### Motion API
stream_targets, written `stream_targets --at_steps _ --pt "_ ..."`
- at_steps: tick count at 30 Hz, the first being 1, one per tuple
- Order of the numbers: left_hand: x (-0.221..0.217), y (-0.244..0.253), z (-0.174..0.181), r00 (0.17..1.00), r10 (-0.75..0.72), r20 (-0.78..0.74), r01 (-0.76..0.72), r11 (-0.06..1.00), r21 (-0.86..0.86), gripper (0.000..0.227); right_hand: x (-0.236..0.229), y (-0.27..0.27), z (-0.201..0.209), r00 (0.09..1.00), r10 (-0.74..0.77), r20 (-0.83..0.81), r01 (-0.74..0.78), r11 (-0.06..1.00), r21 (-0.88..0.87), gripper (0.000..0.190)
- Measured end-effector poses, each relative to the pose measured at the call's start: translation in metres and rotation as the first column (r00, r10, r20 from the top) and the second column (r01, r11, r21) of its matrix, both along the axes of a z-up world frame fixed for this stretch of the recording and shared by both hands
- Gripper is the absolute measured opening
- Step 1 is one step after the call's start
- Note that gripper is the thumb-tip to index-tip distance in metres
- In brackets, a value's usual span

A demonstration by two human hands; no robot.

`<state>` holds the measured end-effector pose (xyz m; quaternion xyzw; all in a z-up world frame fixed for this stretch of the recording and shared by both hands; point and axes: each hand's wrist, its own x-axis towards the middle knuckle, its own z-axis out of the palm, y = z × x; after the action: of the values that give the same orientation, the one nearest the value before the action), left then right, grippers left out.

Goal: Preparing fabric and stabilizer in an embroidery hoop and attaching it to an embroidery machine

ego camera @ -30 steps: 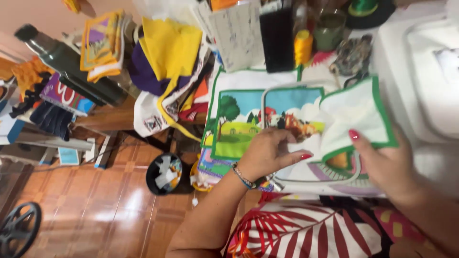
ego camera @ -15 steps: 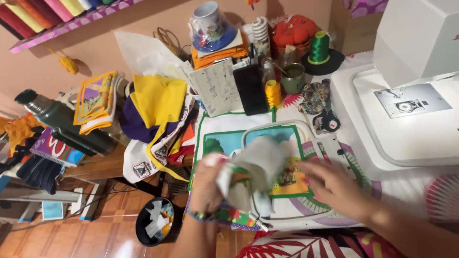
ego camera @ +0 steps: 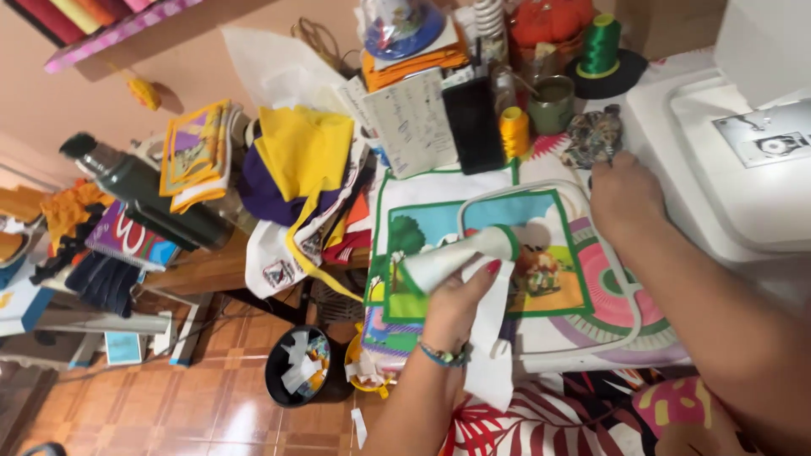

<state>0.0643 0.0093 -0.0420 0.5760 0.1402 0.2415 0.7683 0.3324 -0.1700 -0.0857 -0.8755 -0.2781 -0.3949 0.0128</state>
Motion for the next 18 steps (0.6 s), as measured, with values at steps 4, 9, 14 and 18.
stream_targets --at_steps 4,9,14,18 --pt "-0.001 -0.005 -0.001 0.984 -0.136 0.117 0.159 0.962 -0.223 0.034 0.007 0.024 0.065 0.695 -0.174 -0.698 0.121 0.985 -0.125 0.046" --pt "0.001 -0.007 -0.001 0.977 -0.199 0.078 0.211 0.955 -0.211 0.023 0.016 0.043 0.097 0.443 -0.358 -0.822 0.226 0.932 -0.284 0.067" --pt "0.0 -0.009 -0.005 0.963 -0.237 0.13 0.259 0.947 -0.19 0.02 0.025 0.044 0.093 0.418 -0.373 -0.829 0.267 0.922 -0.281 0.066" --pt "0.004 -0.005 -0.005 0.967 -0.232 0.108 0.245 0.96 -0.135 0.022 0.025 0.049 0.103 0.391 -0.383 -0.837 0.274 0.916 -0.291 0.079"
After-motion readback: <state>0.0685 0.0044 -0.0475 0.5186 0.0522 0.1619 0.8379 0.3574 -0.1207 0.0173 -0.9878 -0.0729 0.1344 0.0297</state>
